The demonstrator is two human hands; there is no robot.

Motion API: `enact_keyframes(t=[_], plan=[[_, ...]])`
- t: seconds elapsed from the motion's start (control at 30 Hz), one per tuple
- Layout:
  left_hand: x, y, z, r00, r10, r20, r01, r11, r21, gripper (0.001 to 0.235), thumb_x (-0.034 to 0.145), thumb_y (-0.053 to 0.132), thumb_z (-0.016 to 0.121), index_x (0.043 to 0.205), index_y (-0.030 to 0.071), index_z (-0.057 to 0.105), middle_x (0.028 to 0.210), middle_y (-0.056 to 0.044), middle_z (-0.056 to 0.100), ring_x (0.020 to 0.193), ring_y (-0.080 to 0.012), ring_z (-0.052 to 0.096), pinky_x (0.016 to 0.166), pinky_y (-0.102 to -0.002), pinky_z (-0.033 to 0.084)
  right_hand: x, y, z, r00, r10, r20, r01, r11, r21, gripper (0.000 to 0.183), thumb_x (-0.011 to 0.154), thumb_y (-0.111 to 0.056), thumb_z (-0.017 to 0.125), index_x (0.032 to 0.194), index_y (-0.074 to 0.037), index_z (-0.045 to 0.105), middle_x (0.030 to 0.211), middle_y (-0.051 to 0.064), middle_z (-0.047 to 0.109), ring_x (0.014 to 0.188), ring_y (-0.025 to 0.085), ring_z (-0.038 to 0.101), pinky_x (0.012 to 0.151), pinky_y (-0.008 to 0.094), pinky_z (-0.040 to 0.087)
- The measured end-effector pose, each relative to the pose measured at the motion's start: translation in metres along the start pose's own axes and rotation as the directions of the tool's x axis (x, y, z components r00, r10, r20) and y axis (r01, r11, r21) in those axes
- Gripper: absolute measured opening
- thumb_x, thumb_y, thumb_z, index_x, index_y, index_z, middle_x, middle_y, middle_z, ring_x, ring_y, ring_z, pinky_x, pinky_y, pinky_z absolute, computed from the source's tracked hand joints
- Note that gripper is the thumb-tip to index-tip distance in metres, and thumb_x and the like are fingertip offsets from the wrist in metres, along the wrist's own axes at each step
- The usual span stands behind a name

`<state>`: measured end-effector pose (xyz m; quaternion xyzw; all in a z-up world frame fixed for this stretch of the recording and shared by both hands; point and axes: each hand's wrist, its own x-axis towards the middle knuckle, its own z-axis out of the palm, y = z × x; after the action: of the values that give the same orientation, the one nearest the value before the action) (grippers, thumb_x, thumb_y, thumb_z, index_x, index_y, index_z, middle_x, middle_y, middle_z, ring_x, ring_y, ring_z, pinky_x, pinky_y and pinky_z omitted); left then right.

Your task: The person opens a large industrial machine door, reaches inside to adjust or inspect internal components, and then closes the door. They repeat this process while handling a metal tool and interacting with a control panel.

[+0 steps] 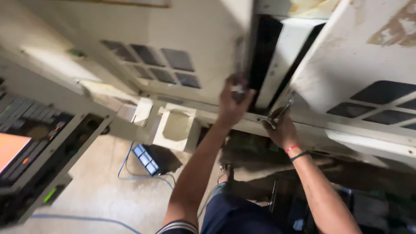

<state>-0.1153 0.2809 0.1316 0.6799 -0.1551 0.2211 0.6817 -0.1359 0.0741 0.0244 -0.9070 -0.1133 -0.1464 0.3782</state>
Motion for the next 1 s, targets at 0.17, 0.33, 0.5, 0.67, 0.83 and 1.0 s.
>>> enact_keyframes(t=[0.17, 0.33, 0.5, 0.67, 0.83, 1.0], plan=[[-0.012, 0.006, 0.024, 0.987, -0.111, 0.116, 0.101, 0.991, 0.089, 0.063, 0.091, 0.008, 0.076, 0.146, 0.002, 0.046, 0.113, -0.010, 0.060, 0.074, -0.0121, 0.061, 0.070, -0.027, 0.054, 0.008, -0.010, 0.013, 0.995, 0.010, 0.098, -0.031, 0.976, 0.214, 0.060, 0.084, -0.023, 0.080, 0.122, 0.003, 0.041, 0.108, 0.021, 0.063, 0.096, 0.039, 0.067, 0.077, 0.047, 0.056], [-0.017, 0.006, 0.045, 0.983, -0.050, 0.176, 0.043, 0.998, 0.046, 0.077, 0.093, 0.017, 0.076, 0.156, 0.003, 0.036, 0.127, -0.014, 0.065, 0.100, -0.0213, 0.073, 0.088, -0.034, 0.059, 0.019, -0.016, 0.018, 0.942, -0.296, 0.158, 0.266, 0.946, 0.184, 0.047, 0.089, -0.001, 0.062, 0.135, 0.000, 0.051, 0.132, 0.023, 0.060, 0.124, 0.044, 0.059, 0.101, 0.048, 0.049], [-0.020, 0.004, 0.048, 0.988, 0.047, 0.147, -0.076, 0.977, 0.198, 0.084, 0.091, 0.019, 0.079, 0.160, 0.004, 0.034, 0.132, -0.016, 0.064, 0.112, -0.0279, 0.071, 0.094, -0.038, 0.057, 0.015, -0.007, 0.014, 0.962, -0.220, 0.164, 0.215, 0.976, 0.047, 0.059, 0.084, -0.004, 0.066, 0.139, 0.003, 0.047, 0.136, 0.031, 0.051, 0.123, 0.047, 0.053, 0.100, 0.050, 0.046], [-0.026, 0.015, 0.045, 0.976, -0.169, 0.139, 0.132, 0.962, 0.241, 0.090, 0.084, 0.021, 0.079, 0.159, 0.006, 0.032, 0.137, -0.015, 0.060, 0.090, -0.0239, 0.073, 0.082, -0.036, 0.059, 0.007, -0.003, 0.020, 0.944, 0.114, 0.308, -0.191, 0.954, 0.232, 0.062, 0.094, -0.011, 0.066, 0.147, -0.006, 0.034, 0.142, 0.016, 0.055, 0.120, 0.031, 0.063, 0.093, 0.041, 0.055], [-0.025, 0.025, 0.048, 0.987, -0.091, 0.136, 0.051, 0.961, 0.273, 0.095, 0.085, 0.019, 0.082, 0.160, 0.006, 0.025, 0.140, -0.014, 0.058, 0.096, -0.0217, 0.072, 0.084, -0.035, 0.060, 0.000, 0.000, 0.028, 0.958, 0.059, 0.280, -0.190, 0.862, 0.470, 0.079, 0.087, -0.001, 0.073, 0.150, -0.011, 0.026, 0.146, 0.013, 0.045, 0.127, 0.025, 0.054, 0.094, 0.038, 0.056], [-0.018, 0.049, 0.044, 0.964, -0.152, 0.219, 0.106, 0.972, 0.208, 0.088, 0.089, 0.013, 0.077, 0.161, 0.007, 0.028, 0.142, -0.014, 0.059, 0.104, -0.0299, 0.065, 0.087, -0.037, 0.057, 0.008, -0.023, 0.022, 0.971, 0.029, 0.237, -0.144, 0.864, 0.483, 0.078, 0.087, -0.002, 0.071, 0.152, -0.010, 0.028, 0.147, 0.012, 0.050, 0.130, 0.026, 0.058, 0.098, 0.037, 0.056]])
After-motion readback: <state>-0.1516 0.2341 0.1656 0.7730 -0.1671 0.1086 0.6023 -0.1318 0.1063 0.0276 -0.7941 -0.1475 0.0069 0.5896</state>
